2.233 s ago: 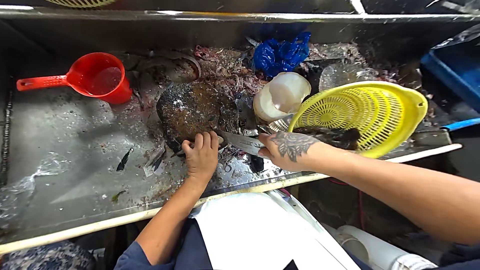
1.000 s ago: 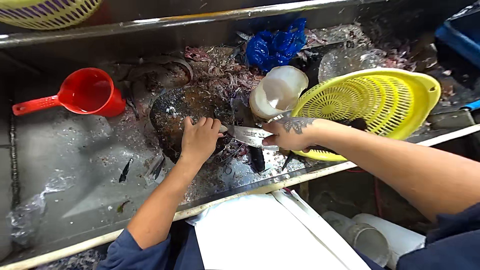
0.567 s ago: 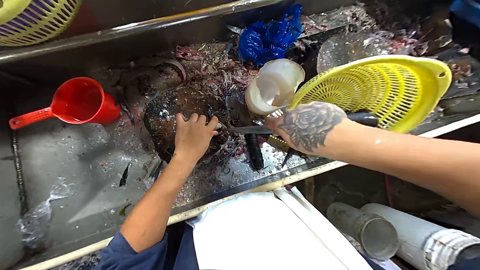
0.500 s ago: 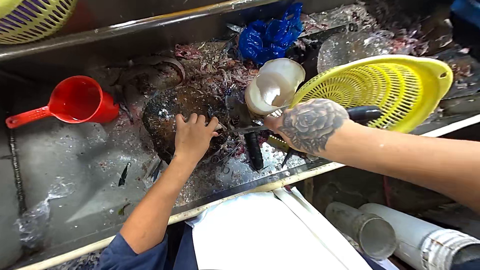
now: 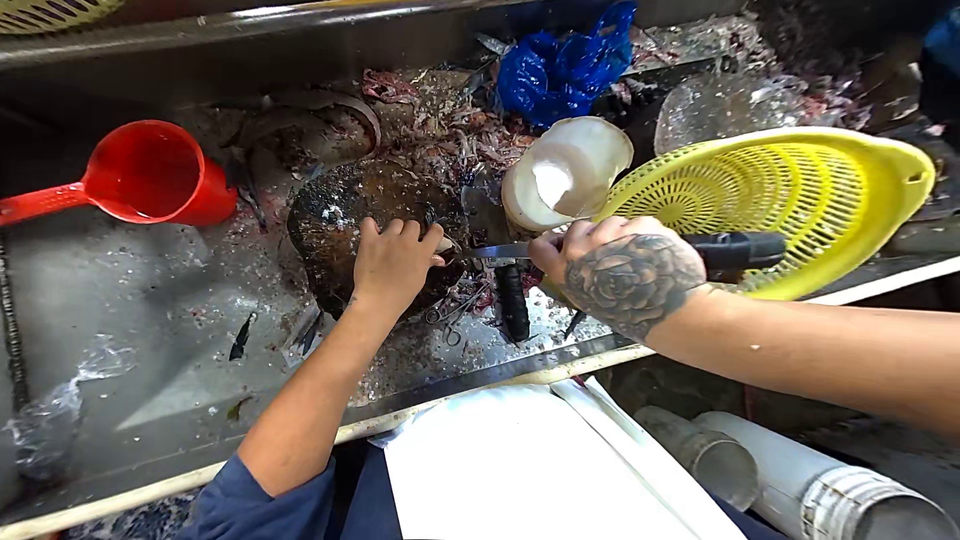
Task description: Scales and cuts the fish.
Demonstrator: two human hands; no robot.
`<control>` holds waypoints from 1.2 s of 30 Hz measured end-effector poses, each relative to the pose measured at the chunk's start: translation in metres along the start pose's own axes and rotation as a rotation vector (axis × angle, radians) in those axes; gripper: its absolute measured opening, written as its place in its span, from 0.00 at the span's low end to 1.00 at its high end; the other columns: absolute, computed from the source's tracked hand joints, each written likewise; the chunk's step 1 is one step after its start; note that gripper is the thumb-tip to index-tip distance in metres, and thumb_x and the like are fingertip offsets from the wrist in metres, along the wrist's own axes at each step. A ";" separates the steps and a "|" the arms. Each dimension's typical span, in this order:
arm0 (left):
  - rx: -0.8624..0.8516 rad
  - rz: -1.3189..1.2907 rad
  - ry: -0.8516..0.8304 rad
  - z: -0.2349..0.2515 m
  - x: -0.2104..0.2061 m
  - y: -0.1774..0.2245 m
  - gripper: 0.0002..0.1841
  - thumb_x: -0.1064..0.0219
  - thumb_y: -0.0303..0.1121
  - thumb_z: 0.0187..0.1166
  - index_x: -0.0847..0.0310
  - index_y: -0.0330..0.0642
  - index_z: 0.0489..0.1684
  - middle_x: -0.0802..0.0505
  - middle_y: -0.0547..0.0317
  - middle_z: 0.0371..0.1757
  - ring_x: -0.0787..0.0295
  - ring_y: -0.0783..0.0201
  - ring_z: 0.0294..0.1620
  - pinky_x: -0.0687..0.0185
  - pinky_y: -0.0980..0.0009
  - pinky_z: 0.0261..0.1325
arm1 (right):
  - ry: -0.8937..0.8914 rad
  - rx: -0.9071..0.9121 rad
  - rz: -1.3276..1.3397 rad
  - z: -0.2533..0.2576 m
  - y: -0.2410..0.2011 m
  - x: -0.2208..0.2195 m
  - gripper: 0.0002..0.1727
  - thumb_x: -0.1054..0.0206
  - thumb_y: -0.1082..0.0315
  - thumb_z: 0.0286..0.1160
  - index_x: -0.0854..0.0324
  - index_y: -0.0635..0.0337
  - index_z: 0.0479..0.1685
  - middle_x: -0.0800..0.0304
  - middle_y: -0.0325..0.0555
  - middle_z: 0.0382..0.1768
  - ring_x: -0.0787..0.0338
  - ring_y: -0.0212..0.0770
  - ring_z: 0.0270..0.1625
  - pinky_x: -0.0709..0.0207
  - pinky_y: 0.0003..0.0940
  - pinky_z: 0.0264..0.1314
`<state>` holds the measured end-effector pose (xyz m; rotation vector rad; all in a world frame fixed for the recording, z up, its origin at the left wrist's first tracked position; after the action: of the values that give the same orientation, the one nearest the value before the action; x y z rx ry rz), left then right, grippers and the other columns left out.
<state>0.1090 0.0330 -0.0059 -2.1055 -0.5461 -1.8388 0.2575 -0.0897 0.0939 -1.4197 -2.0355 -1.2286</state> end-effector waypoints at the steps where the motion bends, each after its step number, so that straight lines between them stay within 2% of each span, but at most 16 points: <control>1: -0.006 -0.002 -0.018 0.002 0.001 -0.001 0.21 0.39 0.57 0.85 0.17 0.63 0.69 0.08 0.54 0.47 0.11 0.49 0.50 0.26 0.44 0.54 | 0.024 0.000 -0.011 -0.001 -0.002 -0.002 0.13 0.49 0.82 0.84 0.23 0.68 0.60 0.19 0.62 0.30 0.12 0.61 0.30 0.23 0.47 0.26; 4: -0.030 -0.005 -0.056 0.009 0.002 -0.006 0.21 0.39 0.58 0.85 0.17 0.64 0.69 0.08 0.54 0.46 0.11 0.49 0.49 0.26 0.44 0.53 | 0.010 -0.019 0.049 0.000 -0.003 -0.005 0.12 0.47 0.80 0.84 0.23 0.65 0.59 0.19 0.60 0.30 0.11 0.61 0.30 0.22 0.47 0.26; 7: -0.055 0.012 -0.090 0.020 0.006 -0.017 0.21 0.38 0.58 0.84 0.16 0.67 0.70 0.07 0.53 0.49 0.11 0.46 0.52 0.27 0.37 0.58 | -0.188 -0.077 0.321 0.006 0.005 -0.014 0.12 0.44 0.66 0.88 0.22 0.47 0.63 0.12 0.53 0.35 0.07 0.59 0.39 0.17 0.53 0.35; 9: -0.077 0.058 -0.106 0.026 0.010 -0.022 0.20 0.38 0.58 0.84 0.16 0.70 0.69 0.08 0.56 0.54 0.12 0.45 0.58 0.33 0.31 0.66 | -0.266 -0.084 0.416 0.008 0.007 -0.016 0.12 0.44 0.61 0.89 0.22 0.42 0.65 0.10 0.53 0.36 0.07 0.61 0.42 0.16 0.56 0.38; 11: -0.110 0.085 -0.108 0.029 0.011 -0.026 0.19 0.39 0.59 0.85 0.16 0.69 0.68 0.08 0.58 0.56 0.14 0.46 0.61 0.38 0.27 0.71 | -0.261 -0.087 0.401 0.009 0.005 -0.011 0.11 0.44 0.62 0.89 0.23 0.43 0.62 0.10 0.52 0.34 0.06 0.59 0.41 0.16 0.55 0.38; 14: -0.142 0.052 -0.095 0.029 0.004 -0.032 0.19 0.40 0.58 0.85 0.16 0.66 0.67 0.09 0.60 0.55 0.13 0.49 0.59 0.33 0.32 0.66 | -0.202 -0.059 0.363 0.010 0.002 -0.008 0.09 0.42 0.64 0.88 0.24 0.46 0.60 0.12 0.51 0.33 0.07 0.58 0.39 0.17 0.53 0.36; 17: -0.151 -0.022 -0.014 0.025 -0.006 -0.038 0.21 0.39 0.58 0.85 0.16 0.60 0.66 0.09 0.56 0.49 0.12 0.49 0.54 0.29 0.38 0.62 | -0.129 -0.038 0.309 0.011 0.003 -0.007 0.08 0.41 0.65 0.87 0.23 0.48 0.58 0.13 0.50 0.34 0.08 0.56 0.38 0.18 0.50 0.33; 20: -0.130 -0.045 0.032 0.017 -0.008 -0.039 0.23 0.41 0.57 0.86 0.17 0.55 0.67 0.11 0.50 0.50 0.14 0.44 0.55 0.27 0.40 0.61 | -0.029 -0.010 0.286 0.016 0.006 -0.003 0.06 0.39 0.68 0.85 0.20 0.50 0.52 0.14 0.50 0.31 0.09 0.55 0.37 0.19 0.48 0.32; 24: -0.110 -0.014 0.048 0.013 -0.008 -0.035 0.24 0.44 0.58 0.88 0.18 0.58 0.71 0.12 0.50 0.51 0.15 0.44 0.55 0.26 0.44 0.52 | 0.032 -0.015 0.202 0.021 0.003 0.003 0.08 0.42 0.73 0.83 0.19 0.55 0.51 0.17 0.52 0.27 0.10 0.56 0.32 0.23 0.47 0.28; 26: -0.113 -0.002 0.052 0.013 -0.008 -0.034 0.23 0.43 0.58 0.87 0.18 0.59 0.72 0.12 0.51 0.50 0.16 0.44 0.55 0.27 0.44 0.51 | 0.060 0.015 0.162 0.020 0.003 0.007 0.09 0.43 0.76 0.82 0.19 0.57 0.51 0.17 0.53 0.27 0.11 0.57 0.31 0.24 0.46 0.27; 28: -0.113 -0.014 0.049 0.012 -0.006 -0.033 0.23 0.40 0.56 0.86 0.18 0.58 0.72 0.12 0.50 0.51 0.16 0.43 0.55 0.26 0.43 0.52 | 0.116 0.062 0.164 0.019 0.006 0.015 0.10 0.40 0.76 0.81 0.16 0.54 0.49 0.16 0.52 0.27 0.11 0.55 0.30 0.24 0.45 0.26; 31: -0.103 -0.019 0.035 0.013 -0.006 -0.033 0.22 0.40 0.54 0.87 0.19 0.57 0.72 0.12 0.49 0.52 0.16 0.43 0.56 0.26 0.43 0.52 | 0.010 0.066 0.209 0.023 0.007 0.025 0.11 0.42 0.75 0.84 0.16 0.52 0.52 0.15 0.51 0.29 0.11 0.55 0.34 0.23 0.48 0.32; 36: -0.094 -0.019 0.053 0.015 -0.008 -0.033 0.22 0.42 0.56 0.87 0.18 0.57 0.71 0.12 0.51 0.50 0.16 0.44 0.55 0.27 0.44 0.51 | -0.039 0.041 0.181 0.030 0.005 0.024 0.10 0.42 0.75 0.83 0.17 0.52 0.52 0.15 0.50 0.27 0.10 0.54 0.32 0.22 0.46 0.30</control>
<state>0.1057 0.0688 -0.0169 -2.1103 -0.4774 -1.9614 0.2568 -0.0514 0.0969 -1.5807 -1.8970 -1.0866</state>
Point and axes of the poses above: each hand's wrist, its own z-axis towards the middle knuckle, its own x-axis out of the back of the hand, y = z × x, the point moved 5 cm from there along z, towards the middle knuckle
